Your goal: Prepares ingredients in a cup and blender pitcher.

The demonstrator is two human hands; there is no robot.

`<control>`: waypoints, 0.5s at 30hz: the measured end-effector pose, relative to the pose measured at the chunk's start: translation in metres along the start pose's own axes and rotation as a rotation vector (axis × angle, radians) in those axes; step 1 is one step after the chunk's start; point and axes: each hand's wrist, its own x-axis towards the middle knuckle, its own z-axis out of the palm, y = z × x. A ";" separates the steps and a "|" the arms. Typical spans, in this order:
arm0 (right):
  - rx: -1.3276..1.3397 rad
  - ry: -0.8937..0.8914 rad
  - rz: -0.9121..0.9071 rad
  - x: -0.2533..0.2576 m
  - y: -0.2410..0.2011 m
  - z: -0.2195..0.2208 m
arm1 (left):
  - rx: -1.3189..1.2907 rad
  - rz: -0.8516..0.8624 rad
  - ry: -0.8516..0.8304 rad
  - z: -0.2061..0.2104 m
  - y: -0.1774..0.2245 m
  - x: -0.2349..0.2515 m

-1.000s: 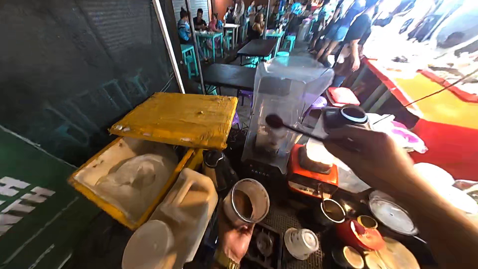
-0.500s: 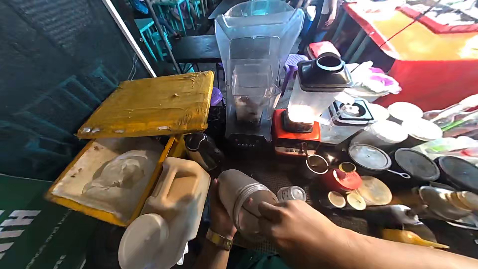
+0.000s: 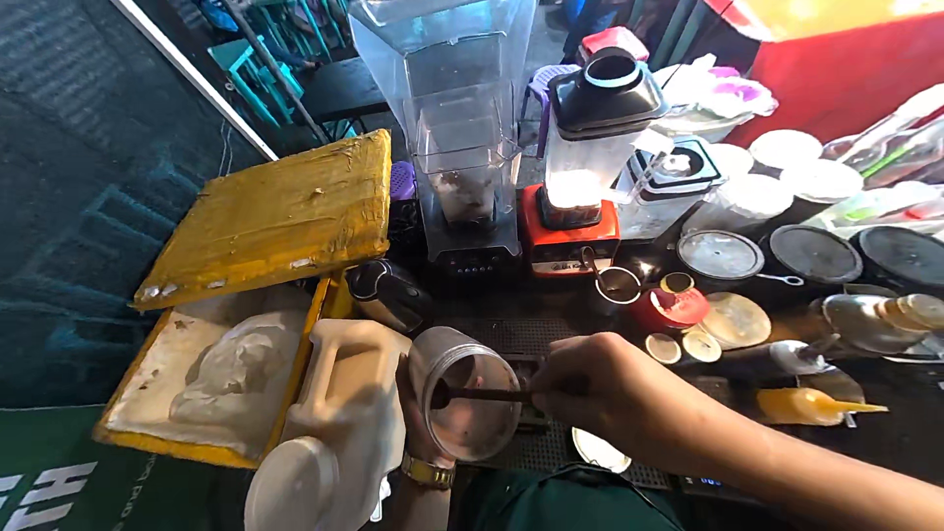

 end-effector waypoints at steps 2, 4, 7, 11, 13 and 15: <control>0.026 -0.004 0.011 0.002 -0.002 -0.004 | -0.055 -0.020 -0.087 -0.007 -0.003 0.004; 0.118 -0.004 0.023 0.004 0.004 -0.008 | -0.043 -0.007 -0.011 0.016 -0.001 -0.001; 0.267 -0.020 0.085 0.006 0.017 -0.015 | -0.016 -0.010 0.005 0.027 -0.003 -0.001; 0.480 -0.010 0.137 0.004 0.031 -0.025 | -0.087 0.013 0.036 0.037 -0.006 0.001; 0.573 -0.013 0.111 0.003 0.038 -0.034 | -0.139 0.021 0.069 0.038 -0.008 0.006; 0.634 0.000 0.087 0.003 0.042 -0.042 | -0.215 -0.014 0.146 0.046 -0.008 0.010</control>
